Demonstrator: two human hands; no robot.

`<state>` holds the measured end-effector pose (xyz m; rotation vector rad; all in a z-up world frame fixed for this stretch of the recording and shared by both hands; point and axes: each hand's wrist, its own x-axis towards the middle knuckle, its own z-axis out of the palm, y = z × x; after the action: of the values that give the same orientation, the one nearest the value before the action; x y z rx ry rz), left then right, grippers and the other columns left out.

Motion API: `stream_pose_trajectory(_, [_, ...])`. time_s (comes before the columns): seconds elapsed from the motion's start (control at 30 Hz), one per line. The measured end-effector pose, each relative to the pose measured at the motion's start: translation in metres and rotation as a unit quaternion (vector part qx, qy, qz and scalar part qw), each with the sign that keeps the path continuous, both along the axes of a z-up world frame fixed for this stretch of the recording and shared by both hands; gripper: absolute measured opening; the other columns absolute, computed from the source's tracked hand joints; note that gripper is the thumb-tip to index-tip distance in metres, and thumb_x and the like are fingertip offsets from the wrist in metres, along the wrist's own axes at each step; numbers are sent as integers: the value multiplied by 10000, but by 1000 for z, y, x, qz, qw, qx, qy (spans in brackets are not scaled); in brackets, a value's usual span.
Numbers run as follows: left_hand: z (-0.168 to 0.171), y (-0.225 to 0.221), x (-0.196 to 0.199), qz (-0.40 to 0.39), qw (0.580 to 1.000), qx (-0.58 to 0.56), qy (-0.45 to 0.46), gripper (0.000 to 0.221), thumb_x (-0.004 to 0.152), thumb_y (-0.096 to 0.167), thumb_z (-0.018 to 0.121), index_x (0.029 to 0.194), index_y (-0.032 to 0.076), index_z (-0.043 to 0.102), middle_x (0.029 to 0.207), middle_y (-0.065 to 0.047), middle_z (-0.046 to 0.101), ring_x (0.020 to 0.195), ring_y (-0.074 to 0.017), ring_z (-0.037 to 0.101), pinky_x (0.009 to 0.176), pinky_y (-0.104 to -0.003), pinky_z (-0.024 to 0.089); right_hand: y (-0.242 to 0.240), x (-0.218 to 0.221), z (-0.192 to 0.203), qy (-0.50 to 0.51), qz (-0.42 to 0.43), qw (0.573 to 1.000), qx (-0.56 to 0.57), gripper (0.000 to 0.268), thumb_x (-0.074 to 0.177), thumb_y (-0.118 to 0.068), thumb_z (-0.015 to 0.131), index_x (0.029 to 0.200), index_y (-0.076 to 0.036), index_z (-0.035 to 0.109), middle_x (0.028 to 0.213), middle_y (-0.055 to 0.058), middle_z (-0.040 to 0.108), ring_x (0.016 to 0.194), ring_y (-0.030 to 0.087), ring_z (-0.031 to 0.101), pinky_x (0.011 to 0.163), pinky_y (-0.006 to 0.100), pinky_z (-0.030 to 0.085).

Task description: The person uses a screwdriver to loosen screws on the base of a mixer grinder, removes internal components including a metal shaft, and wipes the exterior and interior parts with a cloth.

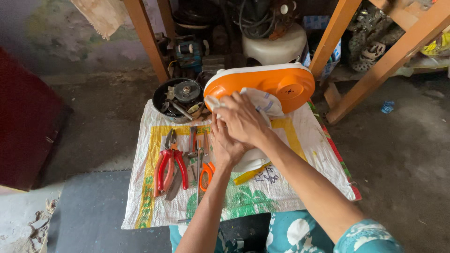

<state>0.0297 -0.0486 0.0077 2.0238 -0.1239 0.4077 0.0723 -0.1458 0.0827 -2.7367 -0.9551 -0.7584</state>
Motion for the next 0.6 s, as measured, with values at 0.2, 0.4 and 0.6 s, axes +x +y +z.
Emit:
stream_pose_trajectory(0.2, [2,-4,-6,25,1000,-15,10,1529,440,581,951,1593,-64,180,1665,-249,207,1489,-412,324,1178,-478,346,-24,-9,8,-40,12,995,93,300,941,-40,686,1231,-88,749,1255,125,658,1034,288,575,938,425,452])
stream_pose_trajectory(0.4, [16,-1,-10,25,999,-24,20,1583,395,600,977,1554,-115,172,1643,-281,189,1506,-410,272,1197,-462,305,-56,16,12,-28,-20,955,294,385,889,-14,712,1265,-97,724,1243,193,584,1127,356,559,994,427,482])
stream_pose_trajectory(0.6, [-32,4,11,4,985,124,-116,1179,673,542,1008,1582,77,417,1732,-186,314,1627,-414,239,1307,-439,309,-51,-74,3,84,76,981,155,372,807,13,703,1128,-158,782,1161,100,669,1075,307,600,970,426,492])
